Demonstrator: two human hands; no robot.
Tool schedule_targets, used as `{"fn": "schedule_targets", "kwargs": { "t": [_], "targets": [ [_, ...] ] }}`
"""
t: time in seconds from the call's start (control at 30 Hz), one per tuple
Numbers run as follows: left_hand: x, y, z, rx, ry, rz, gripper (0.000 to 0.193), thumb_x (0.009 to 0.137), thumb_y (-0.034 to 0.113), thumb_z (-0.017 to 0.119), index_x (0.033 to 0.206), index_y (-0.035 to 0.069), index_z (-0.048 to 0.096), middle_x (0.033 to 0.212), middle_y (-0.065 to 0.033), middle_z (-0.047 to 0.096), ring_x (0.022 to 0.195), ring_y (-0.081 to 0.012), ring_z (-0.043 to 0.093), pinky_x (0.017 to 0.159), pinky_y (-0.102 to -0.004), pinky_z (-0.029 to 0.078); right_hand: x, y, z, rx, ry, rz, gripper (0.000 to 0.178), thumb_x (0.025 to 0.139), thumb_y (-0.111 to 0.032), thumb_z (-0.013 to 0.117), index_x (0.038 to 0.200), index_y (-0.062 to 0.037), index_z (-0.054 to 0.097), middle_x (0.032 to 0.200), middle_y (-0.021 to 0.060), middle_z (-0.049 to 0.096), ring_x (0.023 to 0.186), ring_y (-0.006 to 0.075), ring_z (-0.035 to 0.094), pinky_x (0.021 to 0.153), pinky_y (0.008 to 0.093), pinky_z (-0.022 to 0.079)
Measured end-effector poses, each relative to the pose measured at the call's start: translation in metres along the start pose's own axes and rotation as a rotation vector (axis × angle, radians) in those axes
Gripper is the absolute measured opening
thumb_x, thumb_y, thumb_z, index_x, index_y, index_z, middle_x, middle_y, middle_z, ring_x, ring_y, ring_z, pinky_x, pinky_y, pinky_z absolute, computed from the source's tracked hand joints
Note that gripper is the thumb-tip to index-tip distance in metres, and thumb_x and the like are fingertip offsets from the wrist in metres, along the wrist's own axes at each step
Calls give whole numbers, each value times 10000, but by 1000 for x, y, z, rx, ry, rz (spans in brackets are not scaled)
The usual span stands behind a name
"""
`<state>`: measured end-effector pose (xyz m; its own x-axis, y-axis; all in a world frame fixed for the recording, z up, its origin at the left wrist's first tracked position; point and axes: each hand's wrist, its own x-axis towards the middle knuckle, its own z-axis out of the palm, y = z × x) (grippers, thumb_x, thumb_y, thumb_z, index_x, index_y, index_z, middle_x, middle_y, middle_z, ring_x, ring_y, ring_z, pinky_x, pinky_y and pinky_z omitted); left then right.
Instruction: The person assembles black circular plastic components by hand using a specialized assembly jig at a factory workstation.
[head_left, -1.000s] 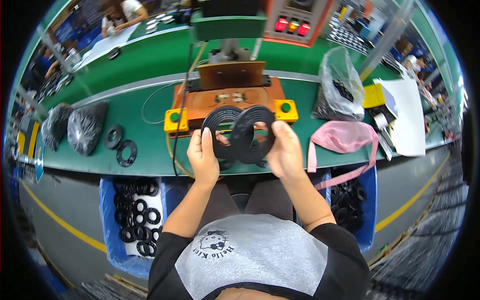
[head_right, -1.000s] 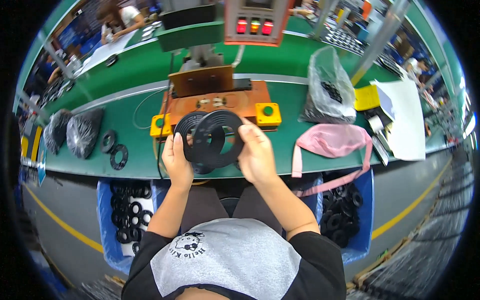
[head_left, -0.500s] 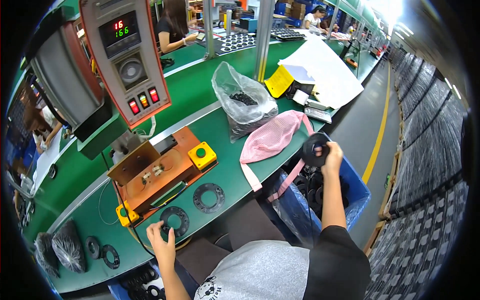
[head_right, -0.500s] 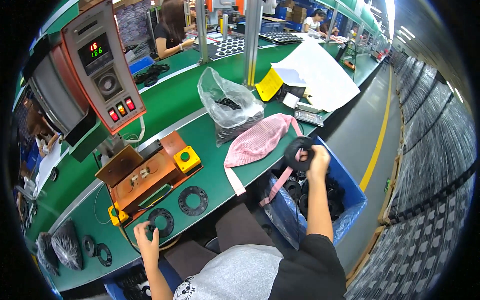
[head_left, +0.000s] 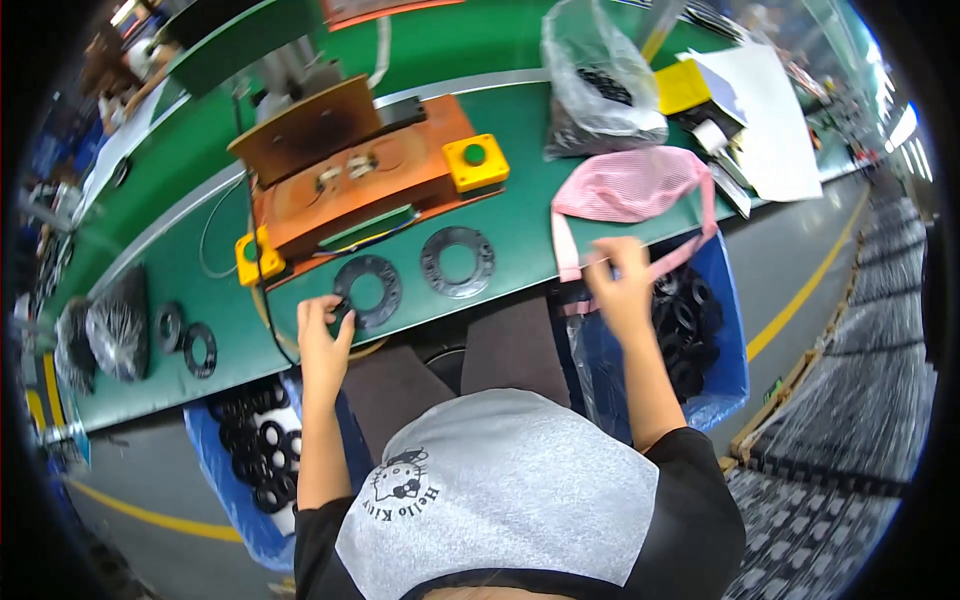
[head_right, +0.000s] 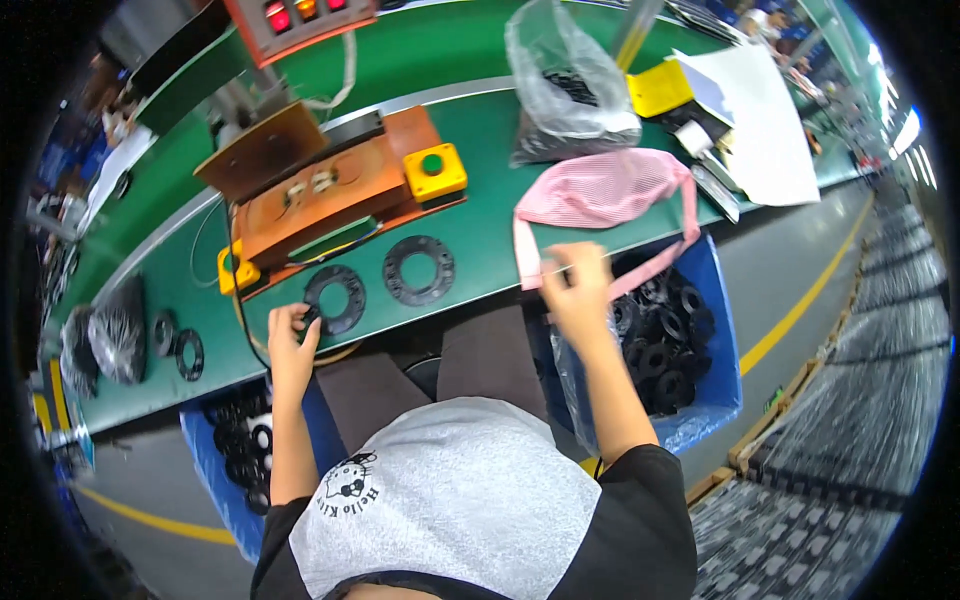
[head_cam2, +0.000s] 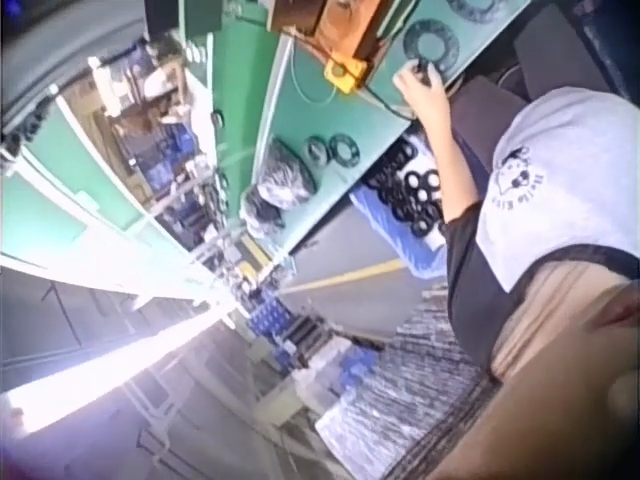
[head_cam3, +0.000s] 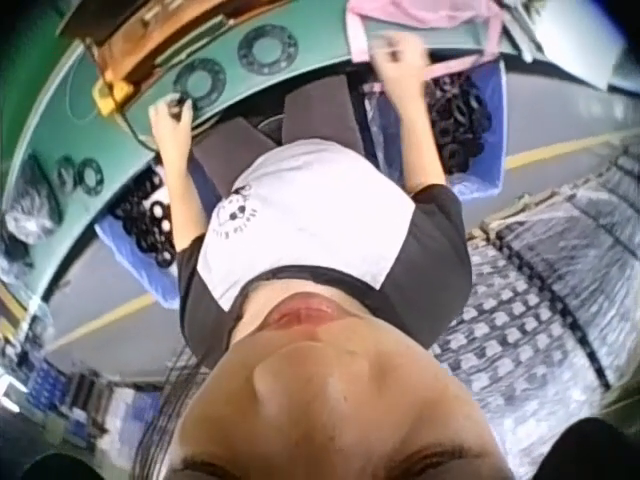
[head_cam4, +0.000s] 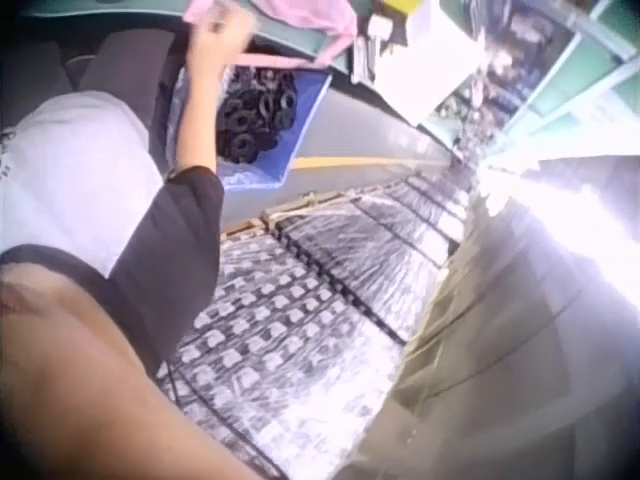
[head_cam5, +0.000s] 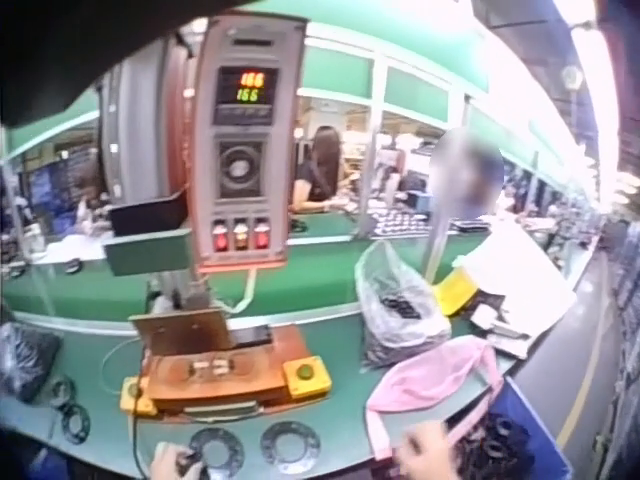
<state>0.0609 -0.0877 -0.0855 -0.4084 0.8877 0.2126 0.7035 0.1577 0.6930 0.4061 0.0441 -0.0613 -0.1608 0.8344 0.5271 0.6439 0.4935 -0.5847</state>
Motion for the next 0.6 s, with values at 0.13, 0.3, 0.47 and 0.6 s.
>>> {"fn": "schedule_targets", "kwargs": {
  "t": [0.13,0.3,0.47,0.6],
  "targets": [
    [-4,1,2,-61,16,-53,247,726,29,651,942,6,533,905,-112,470,767,-220,503,704,-314,431,-3,-39,66,74,-389,-222,274,679,-161,693,897,-40,579,780,79,516,781,254,489,709,360,390],
    [-17,-4,2,-46,19,-23,180,740,33,638,880,-4,532,900,-124,468,793,-259,512,726,-328,434,-15,-37,92,110,-400,-204,176,688,-97,675,812,-45,562,744,73,513,748,254,491,689,358,382],
    [-16,-3,6,39,-8,5,120,741,65,636,826,28,560,737,-83,512,730,-274,517,704,-361,414,-25,-30,87,170,-363,-180,110,699,-40,655,759,-30,564,740,80,524,732,257,493,679,352,385],
    [-3,2,4,84,-54,52,117,744,68,636,817,23,557,741,-90,540,701,-273,529,691,-362,422,-15,-28,77,234,-337,-160,96,699,-17,650,747,-10,568,713,88,532,697,250,502,637,341,401]
  ]
}}
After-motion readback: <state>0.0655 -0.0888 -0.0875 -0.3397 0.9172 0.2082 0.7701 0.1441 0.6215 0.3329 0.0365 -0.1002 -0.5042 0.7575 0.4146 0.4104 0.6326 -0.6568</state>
